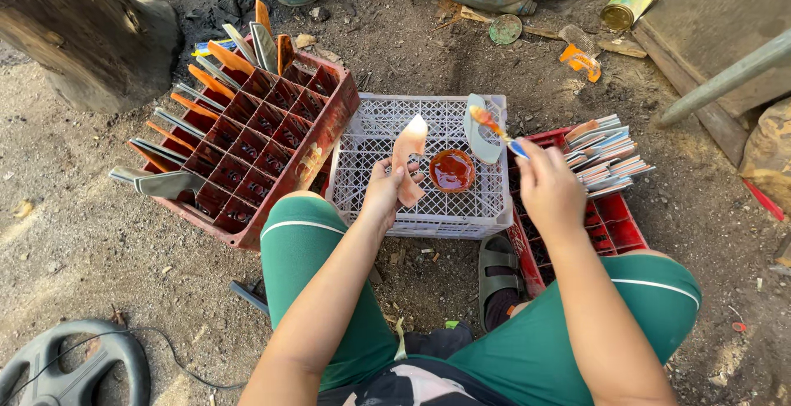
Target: The person sits on the ground and paints several curved metal parts with a reddish-brown liquid using a small brush. They dip the brush into a container, apply the coating to each part, and place the finished pieces into a red crate.
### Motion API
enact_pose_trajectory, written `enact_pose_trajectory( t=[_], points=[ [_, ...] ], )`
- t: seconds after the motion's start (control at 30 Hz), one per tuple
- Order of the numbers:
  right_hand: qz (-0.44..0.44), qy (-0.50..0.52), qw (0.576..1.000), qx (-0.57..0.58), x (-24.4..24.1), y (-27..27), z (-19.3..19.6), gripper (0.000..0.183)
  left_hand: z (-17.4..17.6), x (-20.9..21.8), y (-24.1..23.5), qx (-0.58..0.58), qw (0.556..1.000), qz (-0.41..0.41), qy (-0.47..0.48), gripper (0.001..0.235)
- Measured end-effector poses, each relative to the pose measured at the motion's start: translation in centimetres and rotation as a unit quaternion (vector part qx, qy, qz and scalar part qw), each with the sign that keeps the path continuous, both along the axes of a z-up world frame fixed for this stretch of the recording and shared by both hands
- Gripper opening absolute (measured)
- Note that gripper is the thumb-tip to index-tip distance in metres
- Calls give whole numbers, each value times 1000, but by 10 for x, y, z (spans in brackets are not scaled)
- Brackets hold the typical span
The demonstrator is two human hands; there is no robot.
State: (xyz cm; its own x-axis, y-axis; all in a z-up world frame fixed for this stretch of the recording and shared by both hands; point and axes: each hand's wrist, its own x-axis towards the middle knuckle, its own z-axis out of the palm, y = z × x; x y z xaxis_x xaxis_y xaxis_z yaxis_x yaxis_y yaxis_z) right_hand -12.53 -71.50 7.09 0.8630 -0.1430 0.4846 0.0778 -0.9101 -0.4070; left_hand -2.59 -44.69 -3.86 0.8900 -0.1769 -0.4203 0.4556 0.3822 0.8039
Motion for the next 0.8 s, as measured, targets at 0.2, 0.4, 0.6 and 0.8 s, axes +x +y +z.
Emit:
enact_pose_trajectory(
  t=[0.2,0.4,0.6,0.8],
  points=[
    [20,215,973,-79,27,0,-60,26,-5,-1,-7,10,1000,-9,-3,36],
    [-3,317,935,-157,26,-19,-61,16,1,-4,-11,13,999,-28,12,34],
    [-4,209,977,36,8,-45,-24,34,17,-9,-10,0,1000,-28,9,34],
    [105,328,787,512,30,-29,-58,39,17,-10,-11,-27,999,-19,-8,34]
  ],
)
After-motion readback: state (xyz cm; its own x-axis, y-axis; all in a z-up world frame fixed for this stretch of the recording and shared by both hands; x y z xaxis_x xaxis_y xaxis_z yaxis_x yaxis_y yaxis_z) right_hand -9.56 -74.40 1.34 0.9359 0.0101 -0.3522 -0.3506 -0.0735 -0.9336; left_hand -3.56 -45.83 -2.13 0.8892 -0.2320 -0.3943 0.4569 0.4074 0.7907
